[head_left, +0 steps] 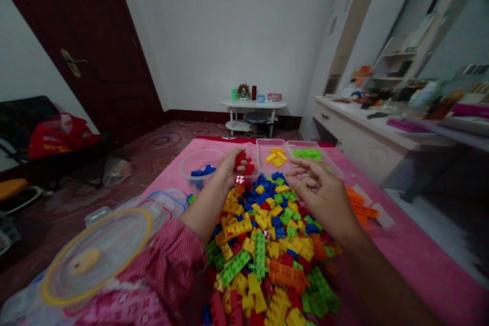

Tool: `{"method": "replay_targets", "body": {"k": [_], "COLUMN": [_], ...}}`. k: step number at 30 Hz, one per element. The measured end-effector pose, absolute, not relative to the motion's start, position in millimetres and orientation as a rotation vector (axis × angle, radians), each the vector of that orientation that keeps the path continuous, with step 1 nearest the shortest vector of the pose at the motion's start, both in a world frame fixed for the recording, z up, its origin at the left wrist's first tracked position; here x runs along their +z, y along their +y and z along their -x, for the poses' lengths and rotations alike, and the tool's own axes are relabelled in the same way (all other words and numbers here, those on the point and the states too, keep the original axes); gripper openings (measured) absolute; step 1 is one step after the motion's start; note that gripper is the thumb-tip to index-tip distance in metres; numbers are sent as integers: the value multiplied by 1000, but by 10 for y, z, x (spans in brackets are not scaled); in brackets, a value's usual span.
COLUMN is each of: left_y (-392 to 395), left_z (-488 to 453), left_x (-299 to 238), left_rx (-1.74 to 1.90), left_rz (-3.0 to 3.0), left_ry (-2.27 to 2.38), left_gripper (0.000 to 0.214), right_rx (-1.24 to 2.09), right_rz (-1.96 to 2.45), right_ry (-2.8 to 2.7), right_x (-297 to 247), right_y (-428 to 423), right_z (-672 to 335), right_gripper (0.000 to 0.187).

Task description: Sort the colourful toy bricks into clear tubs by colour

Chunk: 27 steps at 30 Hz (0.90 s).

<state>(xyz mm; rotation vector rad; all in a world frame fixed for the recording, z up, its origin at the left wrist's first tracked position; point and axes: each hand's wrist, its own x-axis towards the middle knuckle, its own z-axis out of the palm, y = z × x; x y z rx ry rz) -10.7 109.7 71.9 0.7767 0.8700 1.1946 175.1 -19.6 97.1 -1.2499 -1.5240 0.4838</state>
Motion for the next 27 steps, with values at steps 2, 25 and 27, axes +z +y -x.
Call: {"method": "replay_targets", "body": {"k": [2, 25, 27], "left_y": [1332, 376, 383], "left_z": [132, 142, 143], "left_x": [704, 373, 350], "left_rx": [1282, 436, 416], "left_rz": [-872, -2399, -2380], "left_ry": [1005, 1400, 1436], "left_gripper": [15, 15, 22], "right_rx": [447, 171, 215], "right_rz": [1277, 1369, 1287], "right_ry": [-1532, -2222, -2311], "right_x": [944, 403, 406], "right_y": [-168, 33, 3], "right_z": [-1781, -1761, -1681], "right_gripper": [38, 33, 37]}}
